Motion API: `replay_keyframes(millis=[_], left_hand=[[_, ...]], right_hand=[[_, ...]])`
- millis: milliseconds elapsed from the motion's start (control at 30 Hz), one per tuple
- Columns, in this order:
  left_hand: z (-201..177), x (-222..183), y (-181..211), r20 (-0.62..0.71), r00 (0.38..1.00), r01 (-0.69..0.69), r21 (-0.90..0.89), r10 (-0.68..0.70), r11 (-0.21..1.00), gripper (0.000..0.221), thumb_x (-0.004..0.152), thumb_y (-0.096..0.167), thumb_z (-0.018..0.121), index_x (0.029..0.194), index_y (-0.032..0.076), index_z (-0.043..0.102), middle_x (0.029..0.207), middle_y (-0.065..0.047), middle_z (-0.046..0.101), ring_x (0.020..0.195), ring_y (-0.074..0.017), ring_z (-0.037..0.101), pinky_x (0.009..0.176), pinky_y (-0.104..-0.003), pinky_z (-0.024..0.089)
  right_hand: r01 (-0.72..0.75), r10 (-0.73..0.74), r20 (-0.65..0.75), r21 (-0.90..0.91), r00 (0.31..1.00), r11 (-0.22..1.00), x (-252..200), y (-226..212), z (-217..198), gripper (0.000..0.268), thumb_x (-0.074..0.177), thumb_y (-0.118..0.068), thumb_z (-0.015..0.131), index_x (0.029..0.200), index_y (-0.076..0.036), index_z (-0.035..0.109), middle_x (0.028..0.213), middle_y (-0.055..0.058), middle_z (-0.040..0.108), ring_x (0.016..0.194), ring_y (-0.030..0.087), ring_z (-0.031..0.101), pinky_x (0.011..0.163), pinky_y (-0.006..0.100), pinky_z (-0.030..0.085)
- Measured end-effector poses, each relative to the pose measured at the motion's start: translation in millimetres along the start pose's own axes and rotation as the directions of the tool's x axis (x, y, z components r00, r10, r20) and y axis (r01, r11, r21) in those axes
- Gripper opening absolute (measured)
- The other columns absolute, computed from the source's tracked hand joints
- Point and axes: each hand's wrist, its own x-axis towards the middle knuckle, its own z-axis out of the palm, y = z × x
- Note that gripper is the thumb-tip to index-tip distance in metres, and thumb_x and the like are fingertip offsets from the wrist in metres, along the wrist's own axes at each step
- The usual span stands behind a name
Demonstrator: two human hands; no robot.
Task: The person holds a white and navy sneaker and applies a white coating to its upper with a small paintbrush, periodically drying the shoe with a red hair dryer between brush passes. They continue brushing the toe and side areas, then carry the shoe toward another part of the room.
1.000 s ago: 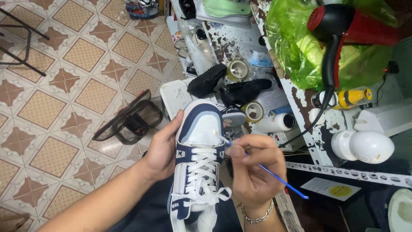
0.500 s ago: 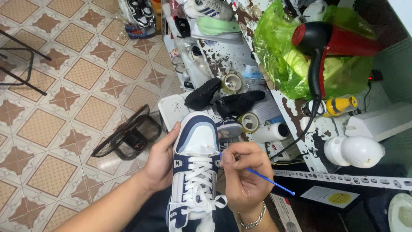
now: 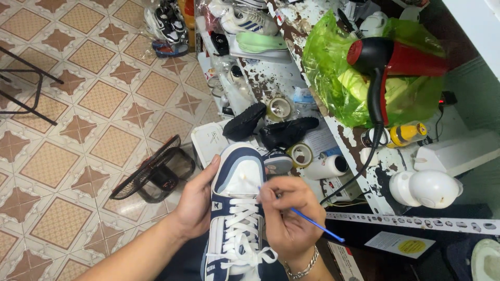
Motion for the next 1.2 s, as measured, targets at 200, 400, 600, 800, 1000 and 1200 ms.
replay_keyframes(millis=[200,400,600,800,1000,1200], left_hand=[[-2,-1,1,0.059,0.998,0.008,0.007,-0.008,1.0,0.06,0.104,0.051,0.039,0.133,0.002,0.061,0.119,-0.017,0.073,0.103,-0.0257,0.073,0.093,-0.04,0.057],[6,-3,6,0.009,1.0,0.015,0.015,-0.015,1.0,0.062,0.102,0.05,0.038,0.137,0.002,0.059,0.124,-0.017,0.072,0.107,-0.0258,0.071,0.096,-0.04,0.056],[21,-8,12,0.035,0.999,0.01,0.04,-0.012,0.999,0.065,0.103,0.049,0.033,0.137,-0.001,0.057,0.124,-0.017,0.072,0.108,-0.0268,0.072,0.097,-0.041,0.055],[-10,-2,11,0.073,0.997,-0.014,0.055,0.01,0.998,0.07,0.106,0.054,0.031,0.141,0.0,0.056,0.123,-0.021,0.069,0.103,-0.0312,0.071,0.091,-0.046,0.058],[7,-9,16,-0.061,0.998,-0.013,0.032,0.015,0.999,0.073,0.098,0.059,0.027,0.137,0.004,0.056,0.126,-0.017,0.071,0.099,-0.0302,0.073,0.086,-0.046,0.059],[-9,-10,16,0.114,0.992,-0.057,0.015,0.055,0.998,0.074,0.104,0.056,0.029,0.145,0.0,0.053,0.132,-0.019,0.067,0.107,-0.0309,0.07,0.093,-0.045,0.057]], right_hand=[[0.008,-0.006,-0.03,0.08,1.0,0.997,2,-3,2,0.024,0.094,0.015,0.067,0.098,-0.001,0.049,0.11,0.021,0.066,0.089,0.019,0.073,0.079,0.028,0.063],[-0.081,0.095,-0.037,0.288,0.995,0.954,0,-1,0,0.024,0.096,0.014,0.064,0.097,-0.003,0.047,0.104,0.018,0.065,0.081,0.013,0.07,0.072,0.025,0.064],[-0.072,0.06,0.077,0.178,0.995,0.981,-5,3,-9,0.026,0.092,0.018,0.064,0.095,-0.002,0.049,0.099,0.019,0.066,0.076,0.016,0.068,0.068,0.025,0.061],[-0.098,0.166,-0.315,0.222,0.935,0.97,39,33,-43,0.019,0.106,0.002,0.047,0.124,-0.001,0.053,0.096,0.014,0.068,0.088,0.017,0.063,0.084,0.03,0.056],[-0.079,-0.099,-0.227,-0.665,0.969,0.743,104,102,-89,0.045,0.099,0.007,0.045,0.138,-0.004,0.064,0.139,0.018,0.061,0.135,0.03,0.057,0.115,0.044,0.047],[-0.264,0.12,-0.239,-0.921,0.964,0.286,165,206,-118,0.034,0.094,-0.022,0.07,0.119,0.001,0.067,0.122,0.023,0.065,0.113,0.042,0.06,0.091,0.052,0.051]])
